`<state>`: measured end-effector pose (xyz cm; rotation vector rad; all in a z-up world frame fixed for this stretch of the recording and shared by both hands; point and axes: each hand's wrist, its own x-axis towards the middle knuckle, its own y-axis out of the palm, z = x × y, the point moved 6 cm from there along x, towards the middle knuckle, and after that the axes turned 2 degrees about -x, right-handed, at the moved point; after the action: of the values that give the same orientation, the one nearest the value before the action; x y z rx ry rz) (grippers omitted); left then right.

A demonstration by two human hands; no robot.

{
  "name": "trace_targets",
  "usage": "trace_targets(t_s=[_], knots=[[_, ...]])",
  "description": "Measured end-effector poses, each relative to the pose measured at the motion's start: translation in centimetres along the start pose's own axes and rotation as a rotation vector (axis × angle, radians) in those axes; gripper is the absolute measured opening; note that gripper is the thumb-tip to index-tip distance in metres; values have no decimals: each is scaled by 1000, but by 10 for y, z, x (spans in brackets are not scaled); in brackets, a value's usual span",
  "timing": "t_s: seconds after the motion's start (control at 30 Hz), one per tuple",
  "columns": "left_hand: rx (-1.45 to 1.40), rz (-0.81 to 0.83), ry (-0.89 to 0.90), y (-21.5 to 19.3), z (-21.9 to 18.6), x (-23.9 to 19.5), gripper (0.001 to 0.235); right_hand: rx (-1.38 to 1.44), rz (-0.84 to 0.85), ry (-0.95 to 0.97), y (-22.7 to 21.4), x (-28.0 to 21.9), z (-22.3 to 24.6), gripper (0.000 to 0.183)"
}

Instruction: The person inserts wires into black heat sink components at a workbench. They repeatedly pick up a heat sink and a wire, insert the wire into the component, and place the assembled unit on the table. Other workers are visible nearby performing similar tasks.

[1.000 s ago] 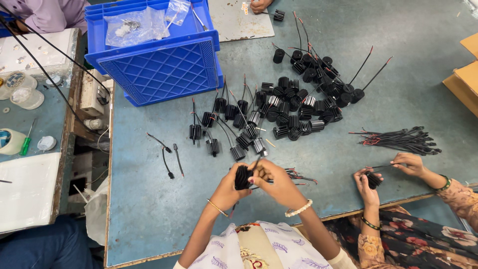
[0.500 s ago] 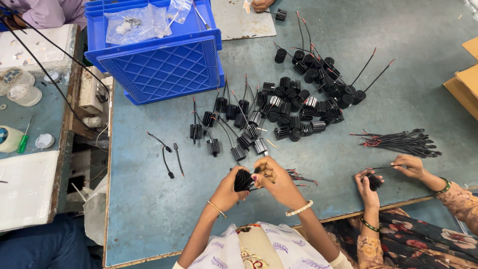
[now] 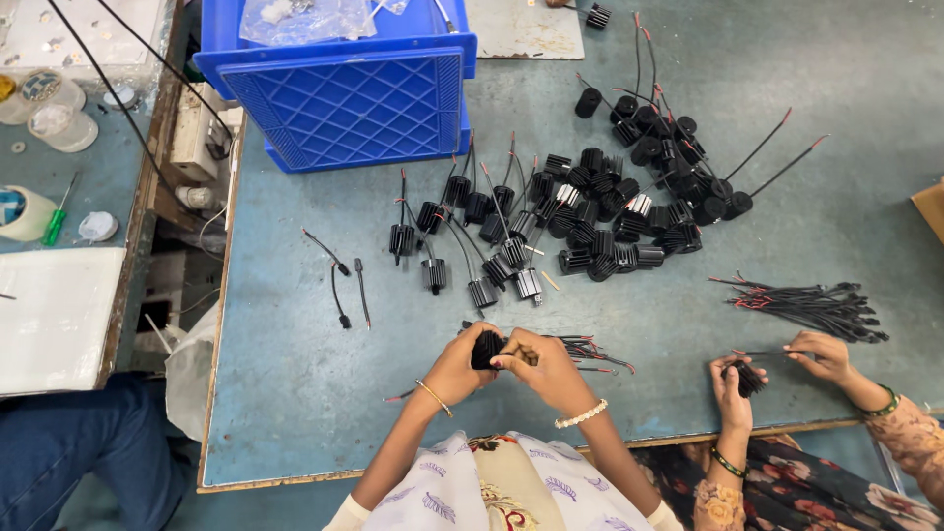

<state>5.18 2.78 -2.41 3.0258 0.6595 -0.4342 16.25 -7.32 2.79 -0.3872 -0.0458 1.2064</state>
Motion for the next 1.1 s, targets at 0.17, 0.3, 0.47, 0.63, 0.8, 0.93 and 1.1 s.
trace_targets(t_s=[0.17, 0.3, 0.47, 0.63, 0.8, 0.93, 1.1], knots=[[324, -100, 259, -10, -2, 6, 54, -166, 112, 2, 4, 5, -12, 25], [758, -230, 153, -22, 27, 24, 57, -396, 229, 123, 13, 5, -45, 36], [1057, -327, 256, -34, 61, 61, 34, -625, 354, 214, 15, 4, -106, 53], [1322, -294, 524, -43, 79, 80, 21, -485, 251, 319, -1, 11, -164, 42], [1394, -213, 655, -43, 78, 94, 15, -483, -386, 51, -50, 45, -168, 27], [1417, -155, 608, -40, 80, 94, 24, -637, -664, -22, -84, 77, -159, 49], [1109, -341, 623, -49, 67, 74, 57, -1028, -693, -106, -98, 120, -146, 58]])
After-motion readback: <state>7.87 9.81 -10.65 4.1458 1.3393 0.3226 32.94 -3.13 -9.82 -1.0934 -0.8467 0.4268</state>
